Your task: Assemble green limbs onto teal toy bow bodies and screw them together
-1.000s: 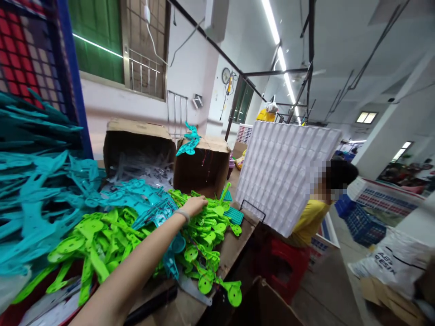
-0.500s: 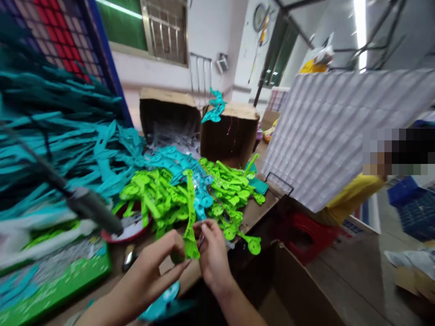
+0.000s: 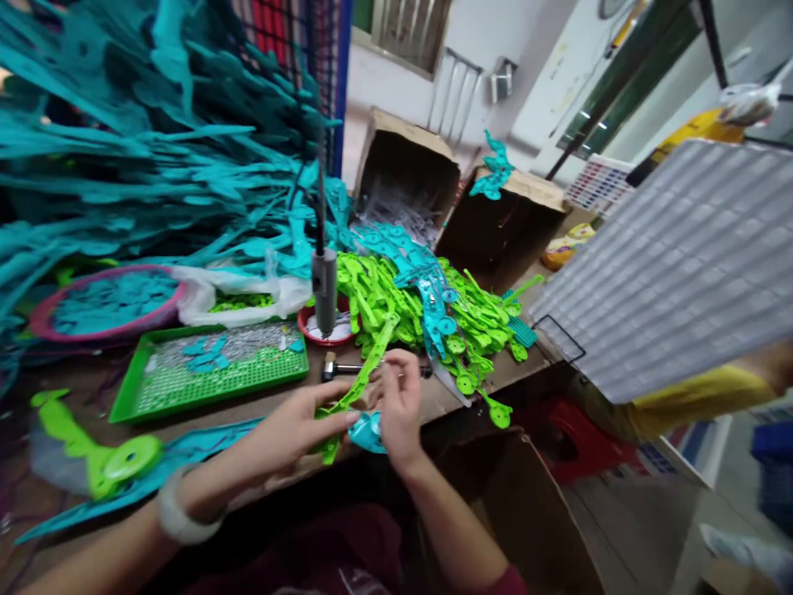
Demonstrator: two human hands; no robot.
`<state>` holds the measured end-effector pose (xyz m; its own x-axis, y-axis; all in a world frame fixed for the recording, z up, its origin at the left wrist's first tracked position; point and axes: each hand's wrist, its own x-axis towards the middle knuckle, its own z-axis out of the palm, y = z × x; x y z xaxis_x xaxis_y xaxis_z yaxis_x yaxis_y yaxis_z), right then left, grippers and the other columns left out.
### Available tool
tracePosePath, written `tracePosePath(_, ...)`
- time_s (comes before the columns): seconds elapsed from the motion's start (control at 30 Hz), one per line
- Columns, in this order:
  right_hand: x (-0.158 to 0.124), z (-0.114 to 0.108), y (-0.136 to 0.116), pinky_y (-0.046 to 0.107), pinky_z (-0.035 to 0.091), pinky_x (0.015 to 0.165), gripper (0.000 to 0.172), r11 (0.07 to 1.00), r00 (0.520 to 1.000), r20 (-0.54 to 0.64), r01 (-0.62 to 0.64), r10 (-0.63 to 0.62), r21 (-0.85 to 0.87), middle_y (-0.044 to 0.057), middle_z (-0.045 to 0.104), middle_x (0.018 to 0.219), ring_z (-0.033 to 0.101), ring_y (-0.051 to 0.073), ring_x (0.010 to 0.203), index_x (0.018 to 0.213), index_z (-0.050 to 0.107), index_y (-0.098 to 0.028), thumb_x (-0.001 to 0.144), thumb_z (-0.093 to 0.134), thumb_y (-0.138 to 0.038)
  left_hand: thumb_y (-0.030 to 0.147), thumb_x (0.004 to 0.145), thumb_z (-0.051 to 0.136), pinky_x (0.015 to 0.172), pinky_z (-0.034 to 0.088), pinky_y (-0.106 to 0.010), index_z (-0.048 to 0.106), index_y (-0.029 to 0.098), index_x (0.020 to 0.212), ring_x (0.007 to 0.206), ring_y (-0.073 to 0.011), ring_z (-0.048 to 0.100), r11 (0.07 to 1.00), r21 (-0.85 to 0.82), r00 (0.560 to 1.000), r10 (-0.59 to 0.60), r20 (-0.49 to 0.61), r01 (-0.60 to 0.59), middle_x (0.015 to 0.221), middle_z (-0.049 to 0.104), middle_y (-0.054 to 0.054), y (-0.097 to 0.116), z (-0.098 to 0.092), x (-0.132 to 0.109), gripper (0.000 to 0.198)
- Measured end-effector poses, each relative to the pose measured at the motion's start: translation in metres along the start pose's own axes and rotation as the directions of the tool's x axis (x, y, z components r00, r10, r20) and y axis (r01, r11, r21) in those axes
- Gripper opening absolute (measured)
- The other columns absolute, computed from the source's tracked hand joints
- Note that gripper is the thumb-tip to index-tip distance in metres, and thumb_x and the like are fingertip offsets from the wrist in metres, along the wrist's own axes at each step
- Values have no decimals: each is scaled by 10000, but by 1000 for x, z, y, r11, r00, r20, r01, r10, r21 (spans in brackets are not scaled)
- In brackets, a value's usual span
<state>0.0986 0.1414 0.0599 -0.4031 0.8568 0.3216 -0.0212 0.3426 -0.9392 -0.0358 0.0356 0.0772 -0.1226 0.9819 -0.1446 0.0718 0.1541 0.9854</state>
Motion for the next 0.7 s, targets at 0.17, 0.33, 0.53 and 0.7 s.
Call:
tracePosePath(0.17, 36, -11, -48, 282, 457, 737, 159, 847, 534, 814, 521, -229, -104, 51, 567, 946, 563, 161, 868, 997, 678, -192, 970, 524, -166, 418, 849, 653, 629, 488, -263, 690, 181, 986, 692, -172, 683, 968, -106, 920, -178, 350, 228, 854, 738, -44, 6, -42, -36, 276)
tracePosePath(0.33, 55, 30, -76, 285, 410, 776, 142, 796, -149, 989, 598, -9, 97, 52, 576, 931, 516, 162, 864, 951, 634, -148, 928, 513, -79, 339, 862, 634, 571, 430, -226, 665, 179, 791, 559, -122, 621, 925, -161, 840, -227, 492, 344, 692, 702, -13, -3, -45, -52, 177)
tracePosePath(0.53, 57, 56, -83, 254, 276, 605, 154, 825, -252, 957, 565, 146, 24, -35, 439, 743, 397, 119, 662, 865, 455, -184, 830, 544, -63, 305, 829, 641, 608, 472, -244, 680, 181, 986, 667, -156, 665, 882, -290, 847, -193, 495, 371, 862, 728, -40, -19, -45, -57, 204)
tracePosePath(0.7, 55, 65, -85, 266, 231, 577, 133, 803, -277, 933, 595, 228, -20, -31, 444, 737, 365, 123, 632, 905, 437, -187, 857, 548, -131, 253, 784, 616, 622, 480, -239, 668, 174, 1004, 650, -144, 644, 898, -228, 844, -231, 484, 377, 871, 703, -29, -23, -44, -58, 240)
